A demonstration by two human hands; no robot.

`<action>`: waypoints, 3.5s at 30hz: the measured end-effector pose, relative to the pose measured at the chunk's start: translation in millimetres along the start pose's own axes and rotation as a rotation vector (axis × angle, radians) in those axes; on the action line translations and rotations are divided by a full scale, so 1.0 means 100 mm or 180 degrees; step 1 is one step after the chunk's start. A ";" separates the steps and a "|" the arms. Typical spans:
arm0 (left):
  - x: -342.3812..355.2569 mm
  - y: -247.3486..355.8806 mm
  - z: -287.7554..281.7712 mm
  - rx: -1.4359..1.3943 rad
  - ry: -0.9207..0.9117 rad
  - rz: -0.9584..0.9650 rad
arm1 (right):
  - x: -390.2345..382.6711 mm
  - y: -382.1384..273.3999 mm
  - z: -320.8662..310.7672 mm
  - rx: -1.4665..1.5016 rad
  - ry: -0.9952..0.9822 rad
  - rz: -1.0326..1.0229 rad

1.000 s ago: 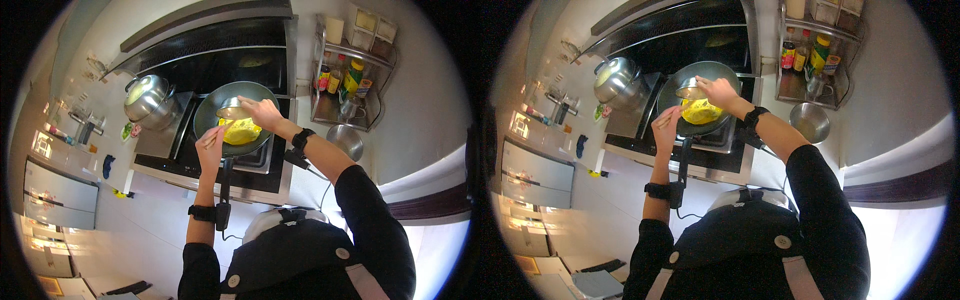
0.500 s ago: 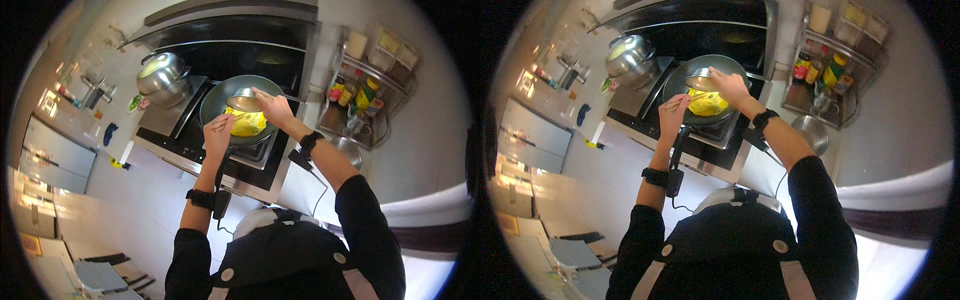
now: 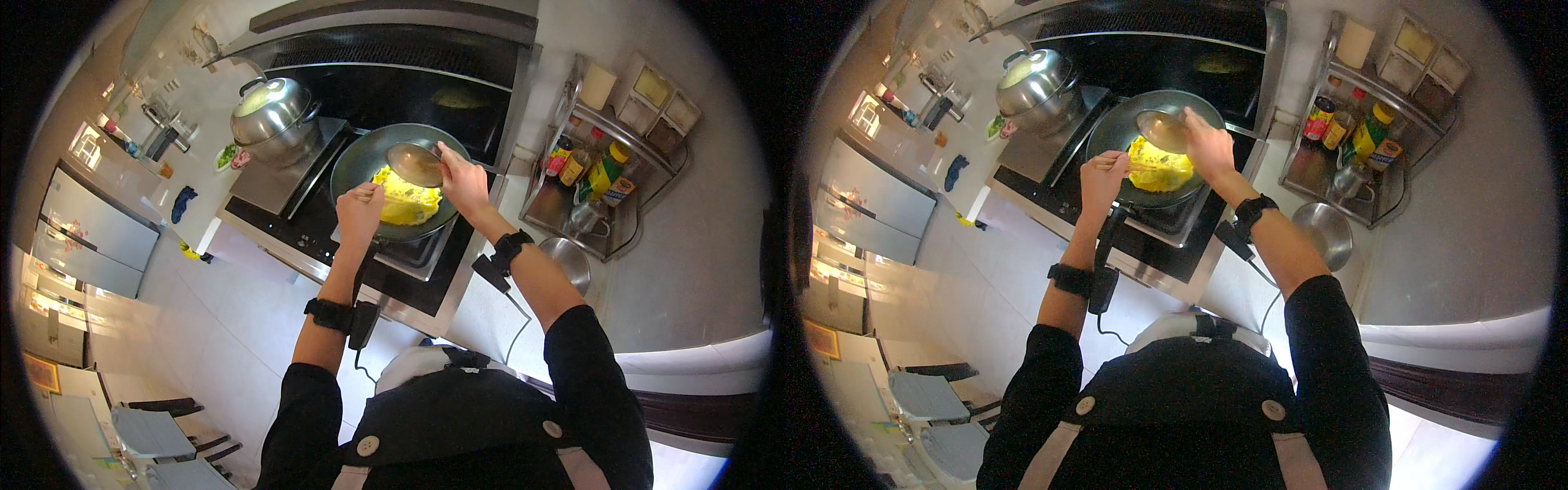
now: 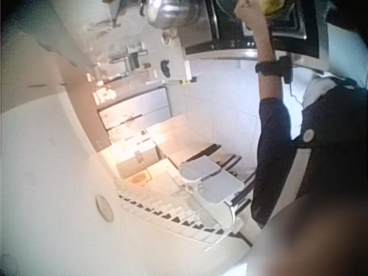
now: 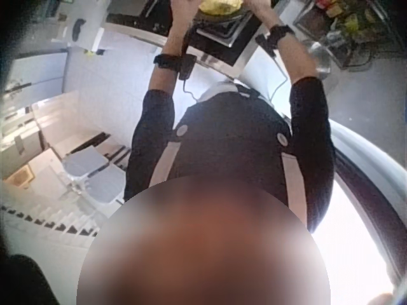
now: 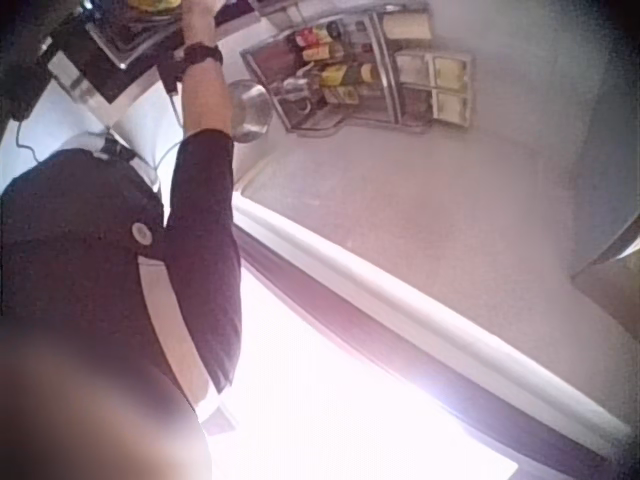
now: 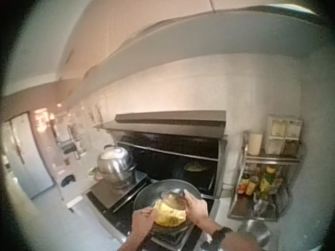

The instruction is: The person whisks eggs in a bowl, places a wok on the stove, adds oil, pours the eggs into the wok, and scrambles them with a spatula. The person also briefly rinses the bowl and chopsticks at the sink.

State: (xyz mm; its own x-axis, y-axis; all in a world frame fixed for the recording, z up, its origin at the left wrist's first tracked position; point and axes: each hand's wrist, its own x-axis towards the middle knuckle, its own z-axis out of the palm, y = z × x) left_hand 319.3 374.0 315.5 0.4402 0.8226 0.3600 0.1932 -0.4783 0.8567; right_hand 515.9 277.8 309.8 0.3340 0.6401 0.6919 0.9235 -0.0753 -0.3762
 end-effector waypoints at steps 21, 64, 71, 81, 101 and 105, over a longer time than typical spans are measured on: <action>0.31 -0.40 0.46 -0.0681 0.0166 -0.0307 | 0.00 0.25 -0.01 0.1052 0.0083 0.2686; -0.28 -0.13 0.16 -0.0950 0.0330 -0.0174 | -2.93 1.34 -2.00 -0.1124 0.0205 0.3394; -0.75 0.04 -0.43 -0.2593 0.0684 -0.1251 | -3.14 1.47 -1.91 0.2022 0.0466 0.4526; -1.55 0.24 -1.95 -0.4490 0.0264 -0.2222 | -1.98 -0.61 -1.95 0.1909 -0.0229 0.3185; -3.08 -1.06 -6.19 -0.3184 0.1837 -0.1323 | -1.26 -5.70 2.29 0.3328 -0.3365 0.1718; -2.87 -1.62 -7.00 -0.2812 0.2192 -0.1405 | -1.00 -6.41 3.32 0.3493 -0.3585 0.1437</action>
State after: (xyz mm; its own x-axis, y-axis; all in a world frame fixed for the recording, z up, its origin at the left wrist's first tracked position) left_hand -451.8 430.8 331.6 -0.1251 0.9827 -0.1369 -0.5766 0.0403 0.8160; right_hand -171.7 515.6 277.2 -0.2284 0.9573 -0.1771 0.0617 -0.1673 -0.9840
